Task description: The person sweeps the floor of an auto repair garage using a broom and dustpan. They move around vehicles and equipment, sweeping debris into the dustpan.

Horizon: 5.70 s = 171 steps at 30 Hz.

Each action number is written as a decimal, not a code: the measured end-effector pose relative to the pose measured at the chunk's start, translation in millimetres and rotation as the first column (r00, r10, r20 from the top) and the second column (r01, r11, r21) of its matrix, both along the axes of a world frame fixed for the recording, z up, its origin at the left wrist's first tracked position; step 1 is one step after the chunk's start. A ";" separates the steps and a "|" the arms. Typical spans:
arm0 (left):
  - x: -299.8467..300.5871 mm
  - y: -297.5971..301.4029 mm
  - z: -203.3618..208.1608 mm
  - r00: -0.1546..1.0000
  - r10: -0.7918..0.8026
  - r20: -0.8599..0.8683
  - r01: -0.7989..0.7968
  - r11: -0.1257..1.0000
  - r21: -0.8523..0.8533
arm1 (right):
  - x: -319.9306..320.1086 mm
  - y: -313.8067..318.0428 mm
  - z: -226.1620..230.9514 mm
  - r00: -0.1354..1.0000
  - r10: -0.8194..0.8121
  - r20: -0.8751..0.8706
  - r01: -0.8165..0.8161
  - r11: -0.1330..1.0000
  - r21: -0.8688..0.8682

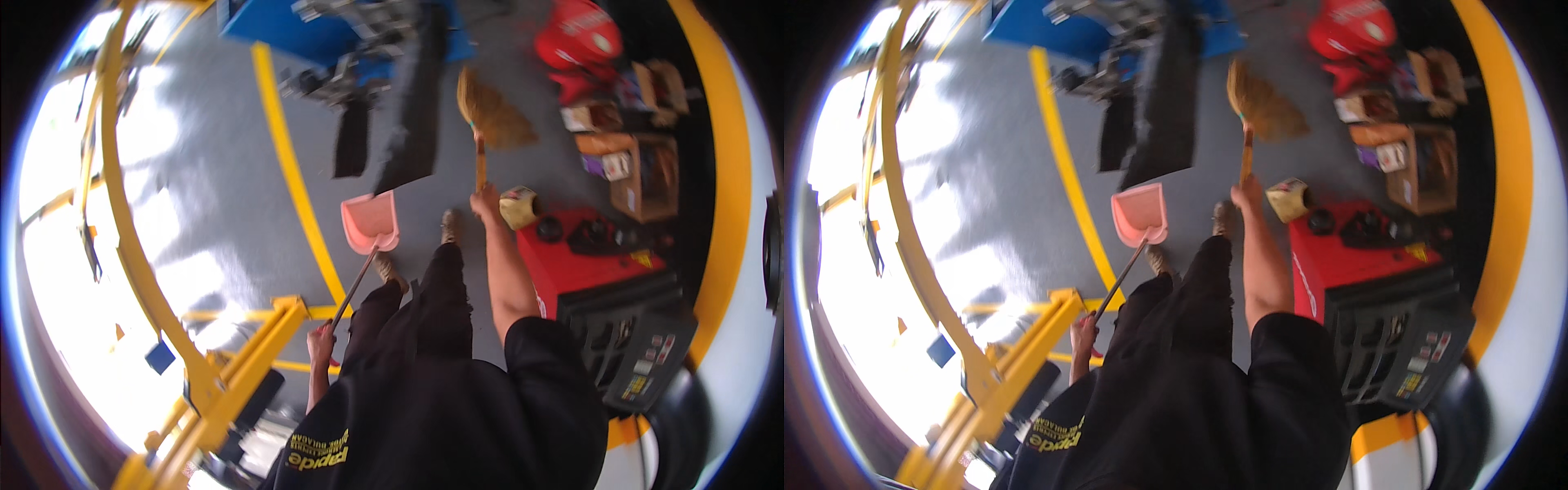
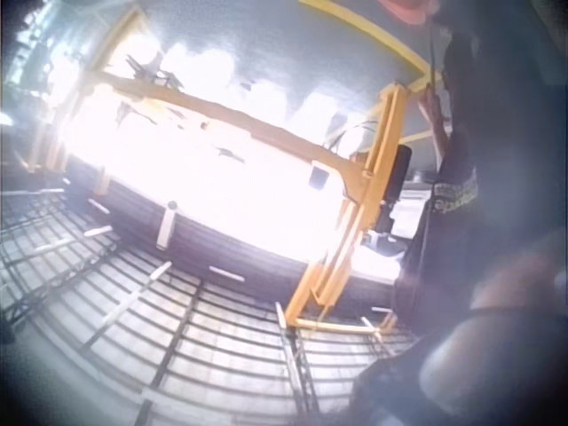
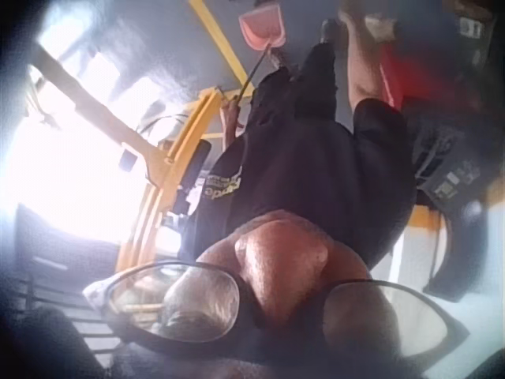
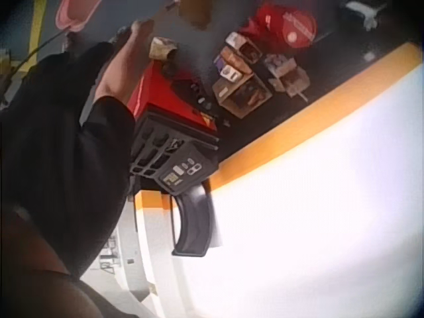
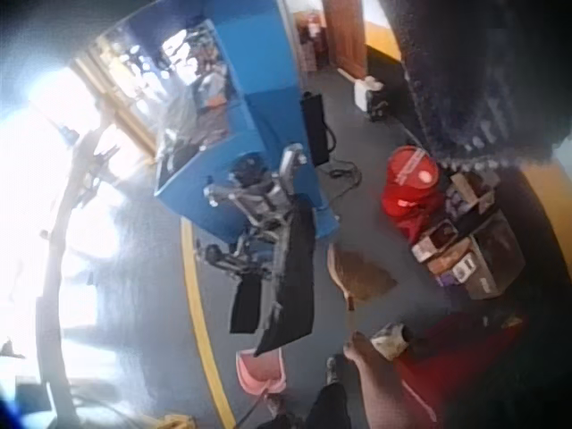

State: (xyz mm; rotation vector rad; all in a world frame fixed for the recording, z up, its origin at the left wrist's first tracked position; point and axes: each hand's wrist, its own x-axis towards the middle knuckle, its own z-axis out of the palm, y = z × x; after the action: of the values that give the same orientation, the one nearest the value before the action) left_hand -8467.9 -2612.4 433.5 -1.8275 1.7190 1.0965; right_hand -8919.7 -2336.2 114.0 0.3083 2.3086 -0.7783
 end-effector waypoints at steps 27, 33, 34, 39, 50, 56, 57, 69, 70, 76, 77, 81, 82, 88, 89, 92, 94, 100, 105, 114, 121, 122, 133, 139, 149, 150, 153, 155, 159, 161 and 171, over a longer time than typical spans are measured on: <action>342.1 -283.5 -76.3 0.798 0.581 -0.163 -0.582 0.812 0.046 | 383.3 -247.5 200.9 0.779 -0.297 0.552 0.257 0.955 0.150; 363.8 -304.0 -71.6 0.711 0.697 -0.097 -0.691 0.717 0.086 | 327.8 -508.8 80.3 0.455 -0.189 0.870 0.642 0.747 -0.173; 373.7 -306.9 -67.8 0.697 0.713 -0.075 -0.709 0.701 0.071 | 332.7 -564.3 74.9 0.461 -0.134 0.877 0.641 0.734 -0.225; 379.8 -319.8 -74.7 0.725 0.689 -0.026 -0.684 0.724 0.089 | 279.0 -747.0 31.7 0.463 -0.067 0.884 0.702 0.636 -0.320; 396.7 -317.4 -65.6 0.654 0.755 -0.036 -0.752 0.655 0.080 | 240.1 -870.9 77.4 0.615 -0.002 0.788 0.629 0.604 -0.490; 381.1 -316.5 -53.0 0.470 0.878 -0.095 -0.867 0.479 0.136 | 377.2 -806.0 201.9 0.818 0.265 0.511 -0.002 0.889 -0.458; 385.5 -312.0 -49.8 0.465 0.880 -0.093 -0.872 0.474 0.124 | 411.2 -799.2 231.1 0.784 0.323 0.530 -0.107 0.911 -0.397; 303.6 -313.9 -2.1 0.116 0.988 0.101 -0.993 0.116 0.002 | 610.7 -870.1 175.3 0.171 0.423 0.890 -0.296 0.883 -0.364; 292.6 -314.7 6.6 0.120 0.987 0.110 -0.992 0.122 -0.019 | 617.9 -897.8 151.4 0.209 0.453 0.867 -0.404 0.847 -0.345; 199.2 -384.3 24.4 0.276 0.938 0.210 -0.958 0.285 -0.015 | 489.5 -1066.4 -8.9 0.579 0.549 0.602 -0.513 0.820 -0.255; 209.3 -374.9 49.3 0.215 0.944 0.251 -0.966 0.243 -0.088 | 490.2 -1080.5 10.7 0.492 0.462 0.738 -0.398 0.873 -0.282; 191.5 -418.1 49.2 0.200 0.961 0.190 -0.972 0.219 -0.083 | 303.9 -1159.5 12.1 0.517 0.358 0.778 -0.253 0.932 -0.261; 187.8 -433.2 50.2 0.202 0.963 0.181 -0.973 0.219 -0.079 | 260.2 -1170.2 23.3 0.554 0.397 0.732 -0.303 0.915 -0.267; 150.7 -543.4 34.3 0.512 0.849 0.132 -0.858 0.513 0.032 | 65.6 -1215.5 73.9 0.854 0.346 0.387 -0.293 0.937 -0.191; 146.8 -556.8 29.8 0.538 0.837 0.102 -0.843 0.537 0.040 | 46.3 -1211.4 81.5 0.882 0.340 0.327 -0.285 0.936 -0.205; 166.2 -581.7 7.0 0.603 0.796 -0.048 -0.796 0.605 0.012 | 29.3 -1189.9 124.6 0.898 0.365 0.245 -0.277 0.903 -0.329; 167.2 -607.7 10.1 0.628 0.776 -0.063 -0.778 0.628 -0.012 | 40.7 -1140.6 161.2 0.877 0.403 0.263 -0.250 0.848 -0.466; 145.7 -712.5 -16.2 0.823 0.556 -0.120 -0.568 0.806 -0.165 | 95.2 -917.6 279.6 0.846 0.413 0.338 -0.189 0.825 -0.533; 126.9 -830.9 -71.4 0.910 0.390 -0.140 -0.411 0.893 -0.184 | 166.2 -755.2 330.3 0.787 0.079 0.612 0.088 0.967 -0.238; 66.3 -1043.4 -98.4 0.991 0.087 -0.099 -0.102 0.983 -0.150 | 223.0 -874.5 199.4 0.587 -0.468 0.661 0.608 0.794 0.022; 43.7 -1098.8 -61.3 0.932 0.335 -0.139 -0.329 0.942 0.070 | 109.8 -1171.0 74.8 0.386 -0.240 0.891 0.858 0.448 -0.252; 34.2 -1104.6 -55.6 0.942 0.306 -0.135 -0.301 0.952 0.056 | 84.4 -1204.5 61.5 0.358 -0.213 0.909 0.885 0.387 -0.258; 16.1 -1137.9 -56.5 0.960 0.270 -0.078 -0.274 0.961 -0.045 | -120.6 -1427.4 42.7 0.472 -0.079 0.878 0.877 0.145 -0.458; -20.2 -1154.8 -45.2 0.933 0.341 -0.111 -0.349 0.935 -0.056 | -82.2 -1322.5 111.2 0.654 -0.156 0.740 0.754 0.214 -0.621; -135.1 -1199.5 -47.6 0.906 0.395 -0.152 -0.407 0.912 -0.050 | 81.5 -1004.2 302.3 0.645 -0.523 0.557 0.723 0.654 -0.222; -156.3 -1205.8 -46.2 0.912 0.379 -0.158 -0.392 0.918 -0.058 | 72.8 -995.4 304.8 0.620 -0.545 0.564 0.728 0.668 -0.153; -193.5 -1222.4 -40.5 0.852 0.488 -0.187 -0.501 0.865 -0.023 | 47.3 -971.7 273.8 0.505 -0.638 0.581 0.755 0.653 0.060; -223.4 -1238.2 -36.3 0.855 0.469 -0.222 -0.484 0.875 -0.012 | 17.6 -976.7 218.4 0.386 -0.701 0.600 0.793 0.584 0.173; -273.3 -1279.4 -16.2 0.863 0.440 -0.249 -0.464 0.884 -0.047 | -72.1 -1090.6 142.5 0.412 -0.591 0.694 0.834 0.551 -0.027; -269.2 -1295.3 -7.2 0.874 0.416 -0.250 -0.451 0.887 -0.100 | -121.0 -1185.0 114.3 0.445 -0.509 0.737 0.854 0.490 -0.176; -370.5 -1413.1 -31.1 0.873 0.466 -0.146 -0.479 0.875 -0.067 | -396.4 -1589.6 37.8 0.539 -0.172 0.825 0.817 0.347 -0.461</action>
State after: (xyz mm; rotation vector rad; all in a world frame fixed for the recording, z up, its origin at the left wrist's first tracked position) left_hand -8838.4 -4025.4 402.4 -2.3724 1.4431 1.3544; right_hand -9316.1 -3925.8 151.8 0.7919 0.8755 -1.6934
